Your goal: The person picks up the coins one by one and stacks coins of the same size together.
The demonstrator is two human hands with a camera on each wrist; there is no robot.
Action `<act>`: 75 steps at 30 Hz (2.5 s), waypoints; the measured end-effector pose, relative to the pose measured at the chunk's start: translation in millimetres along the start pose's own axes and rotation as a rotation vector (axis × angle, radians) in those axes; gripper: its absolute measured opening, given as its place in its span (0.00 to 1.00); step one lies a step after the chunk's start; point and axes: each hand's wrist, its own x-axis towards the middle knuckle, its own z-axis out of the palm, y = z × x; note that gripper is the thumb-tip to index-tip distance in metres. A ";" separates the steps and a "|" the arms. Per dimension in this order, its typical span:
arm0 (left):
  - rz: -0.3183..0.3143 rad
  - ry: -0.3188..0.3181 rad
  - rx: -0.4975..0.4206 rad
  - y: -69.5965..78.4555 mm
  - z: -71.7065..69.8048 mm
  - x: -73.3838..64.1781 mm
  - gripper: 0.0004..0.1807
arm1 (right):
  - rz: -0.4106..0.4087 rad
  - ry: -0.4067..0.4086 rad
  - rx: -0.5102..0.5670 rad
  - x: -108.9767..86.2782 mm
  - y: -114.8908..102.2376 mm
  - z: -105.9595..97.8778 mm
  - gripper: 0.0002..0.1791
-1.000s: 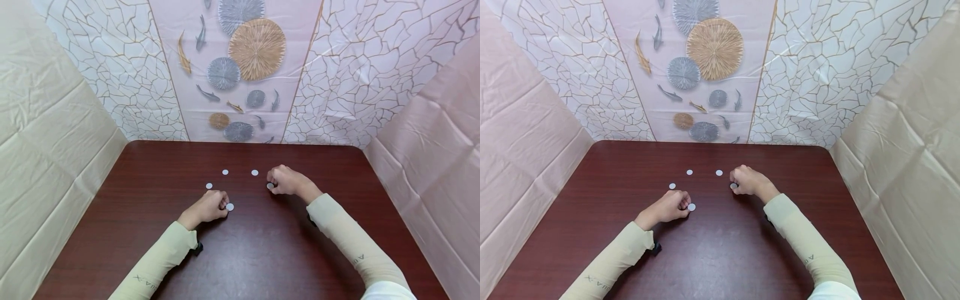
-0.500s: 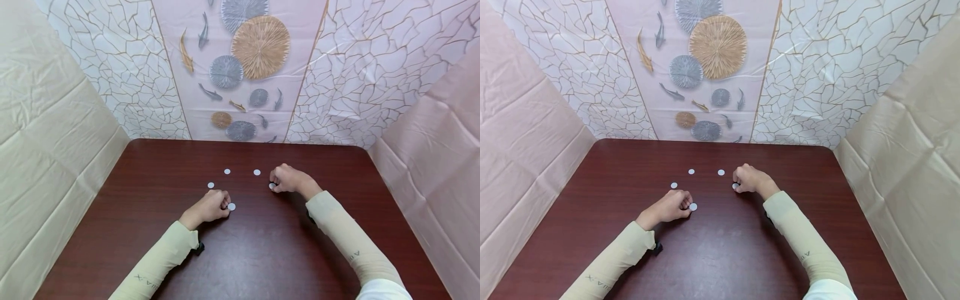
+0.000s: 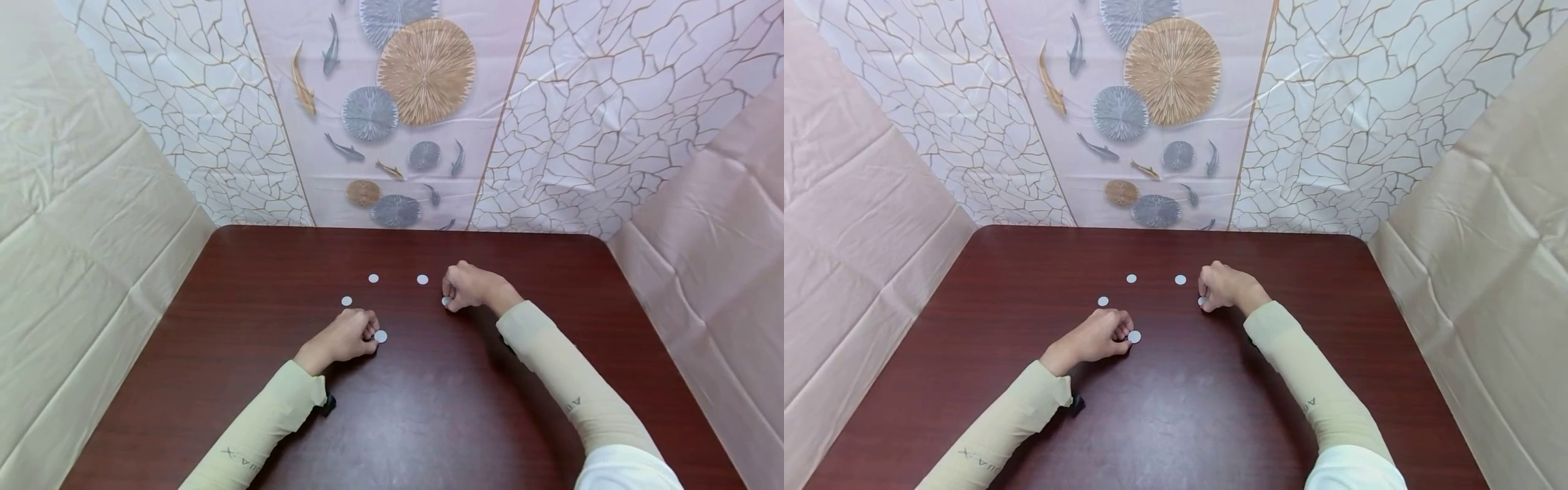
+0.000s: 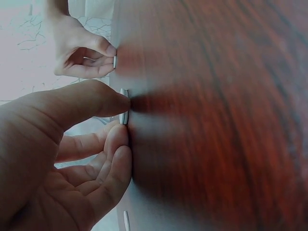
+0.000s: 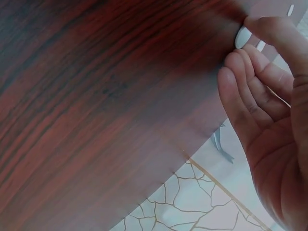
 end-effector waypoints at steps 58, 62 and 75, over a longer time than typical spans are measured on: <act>0.021 0.021 -0.001 -1.1 3.1 -0.4 0.09 | -0.113 0.064 -0.084 -56.6 -31.8 21.5 0.06; 0.011 0.020 0.000 -1.5 3.3 -0.7 0.09 | -0.117 0.071 -0.090 -60.0 -32.1 25.5 0.06; -0.014 0.009 -0.005 -0.9 2.9 0.2 0.08 | -0.109 0.074 -0.109 -64.8 -30.1 31.7 0.06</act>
